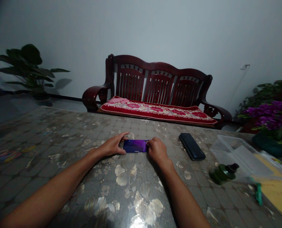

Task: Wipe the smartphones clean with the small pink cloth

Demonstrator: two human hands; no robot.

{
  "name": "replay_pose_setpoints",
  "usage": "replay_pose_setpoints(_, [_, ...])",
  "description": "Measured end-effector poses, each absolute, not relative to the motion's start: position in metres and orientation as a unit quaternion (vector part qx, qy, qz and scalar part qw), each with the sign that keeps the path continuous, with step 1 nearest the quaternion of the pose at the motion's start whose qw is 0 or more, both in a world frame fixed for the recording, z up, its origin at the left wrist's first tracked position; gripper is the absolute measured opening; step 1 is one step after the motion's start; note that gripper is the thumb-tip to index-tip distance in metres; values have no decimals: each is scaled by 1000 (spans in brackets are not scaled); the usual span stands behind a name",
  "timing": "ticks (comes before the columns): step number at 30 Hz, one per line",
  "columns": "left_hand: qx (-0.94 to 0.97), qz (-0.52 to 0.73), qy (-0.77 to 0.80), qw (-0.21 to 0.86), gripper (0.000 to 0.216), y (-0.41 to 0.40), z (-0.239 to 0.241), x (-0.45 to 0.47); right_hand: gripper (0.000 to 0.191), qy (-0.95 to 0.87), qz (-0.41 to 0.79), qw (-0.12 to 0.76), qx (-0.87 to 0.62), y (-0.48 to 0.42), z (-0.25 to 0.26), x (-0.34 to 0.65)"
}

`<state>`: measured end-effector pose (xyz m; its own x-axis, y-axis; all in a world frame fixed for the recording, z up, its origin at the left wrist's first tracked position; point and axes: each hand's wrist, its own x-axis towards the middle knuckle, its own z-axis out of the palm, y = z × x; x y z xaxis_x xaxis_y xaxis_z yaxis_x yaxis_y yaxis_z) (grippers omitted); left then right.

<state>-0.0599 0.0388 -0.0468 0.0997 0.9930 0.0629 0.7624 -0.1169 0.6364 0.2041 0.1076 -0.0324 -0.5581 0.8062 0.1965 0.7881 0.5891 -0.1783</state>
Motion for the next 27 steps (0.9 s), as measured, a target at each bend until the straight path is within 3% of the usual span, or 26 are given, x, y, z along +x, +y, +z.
replay_pose_setpoints(13, [731,167,648,136,98,32,-36,-49,28,-895,50,132,-422,98,-31,193])
replay_pose_setpoints(19, [771,158,608,106,75,25,-37,-46,29,-834,62,155,-526,118,-37,209])
replay_pose_setpoints(27, [831,75,550,27,54,22,-33,-34,29,-812,154,210,-522,132,-52,217])
